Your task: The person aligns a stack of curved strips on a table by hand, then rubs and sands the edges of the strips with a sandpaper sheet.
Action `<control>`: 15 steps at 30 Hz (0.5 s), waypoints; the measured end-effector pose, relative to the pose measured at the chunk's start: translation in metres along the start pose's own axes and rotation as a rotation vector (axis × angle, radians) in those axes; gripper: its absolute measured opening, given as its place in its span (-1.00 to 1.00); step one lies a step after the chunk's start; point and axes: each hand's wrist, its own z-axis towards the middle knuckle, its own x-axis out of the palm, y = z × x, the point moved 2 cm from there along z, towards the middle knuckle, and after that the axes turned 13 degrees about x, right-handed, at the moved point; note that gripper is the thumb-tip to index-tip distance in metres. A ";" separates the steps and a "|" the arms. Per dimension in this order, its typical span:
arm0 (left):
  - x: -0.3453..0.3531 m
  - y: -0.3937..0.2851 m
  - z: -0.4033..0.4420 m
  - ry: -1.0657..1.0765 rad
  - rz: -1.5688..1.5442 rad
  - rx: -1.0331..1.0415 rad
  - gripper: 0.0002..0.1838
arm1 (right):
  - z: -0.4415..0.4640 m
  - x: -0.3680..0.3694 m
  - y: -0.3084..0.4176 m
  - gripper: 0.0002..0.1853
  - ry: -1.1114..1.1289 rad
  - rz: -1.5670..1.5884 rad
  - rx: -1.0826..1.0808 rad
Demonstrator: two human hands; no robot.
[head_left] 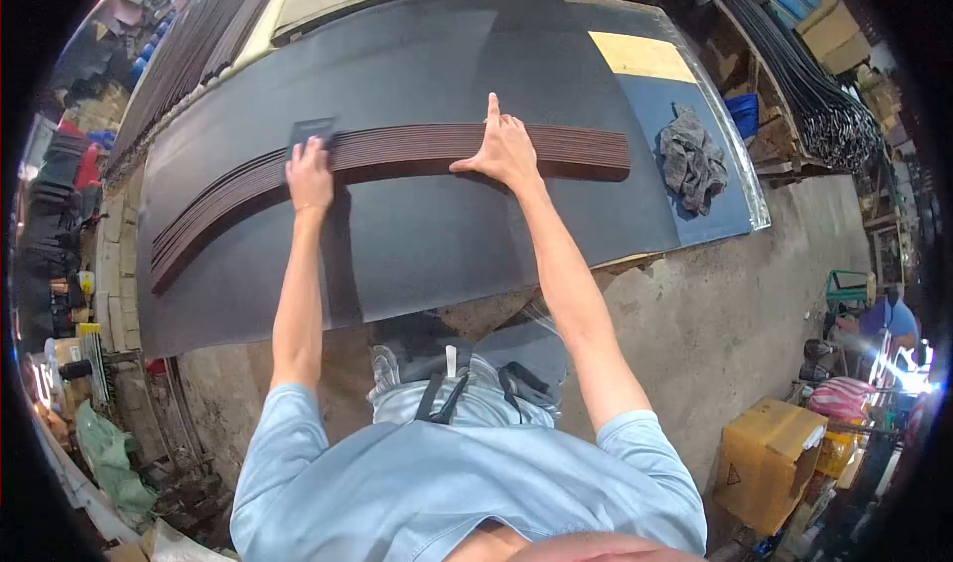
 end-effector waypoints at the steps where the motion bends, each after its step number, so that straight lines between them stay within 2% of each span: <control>1: 0.028 0.031 -0.015 -0.143 0.149 -0.048 -0.71 | 0.000 -0.003 0.008 0.64 0.042 -0.023 0.022; 2: 0.015 0.007 0.002 -0.081 0.015 -0.184 -0.72 | 0.002 -0.005 0.007 0.61 0.074 -0.040 0.023; 3: 0.005 -0.048 0.021 -0.027 -0.111 -0.336 -0.72 | 0.002 0.002 0.002 0.57 -0.032 0.026 -0.038; 4: 0.017 -0.098 0.031 -0.088 -0.041 -0.167 -0.72 | -0.001 0.010 -0.002 0.51 -0.089 0.060 -0.078; 5: 0.004 -0.153 0.050 0.003 -0.187 -0.098 -0.69 | 0.004 0.011 -0.002 0.44 -0.159 0.093 -0.120; 6: 0.013 -0.195 0.049 -0.042 -0.295 -0.123 -0.65 | 0.012 0.007 0.001 0.40 -0.095 0.074 -0.052; 7: 0.023 -0.213 0.050 0.018 -0.502 -0.074 -0.61 | 0.007 0.006 0.001 0.36 -0.006 0.044 0.028; 8: 0.026 -0.207 0.044 0.071 -0.593 -0.082 -0.62 | 0.002 0.003 0.003 0.32 -0.031 0.042 0.012; 9: 0.027 -0.194 0.049 0.109 -0.675 -0.069 -0.62 | -0.001 -0.002 0.007 0.40 -0.029 0.073 0.013; 10: 0.005 -0.178 0.049 0.129 -0.660 -0.008 -0.61 | -0.001 -0.007 0.011 0.43 -0.005 0.088 0.006; 11: -0.020 -0.156 0.040 0.155 -0.616 -0.043 -0.63 | -0.004 -0.011 0.011 0.45 0.028 0.099 0.005; 12: -0.056 -0.135 0.030 -0.010 -0.662 -0.116 -0.66 | -0.005 -0.011 0.012 0.48 0.023 0.078 0.017; 13: -0.074 -0.108 0.009 -0.169 -0.556 -0.126 -0.65 | -0.002 -0.011 0.014 0.48 0.018 0.083 0.016; 14: -0.096 -0.081 -0.015 -0.182 -0.628 -0.301 -0.65 | -0.002 -0.011 0.015 0.45 0.019 0.043 0.024; 15: -0.119 -0.054 -0.043 -0.196 -0.374 -0.259 -0.65 | -0.005 -0.008 0.013 0.42 0.026 0.000 0.034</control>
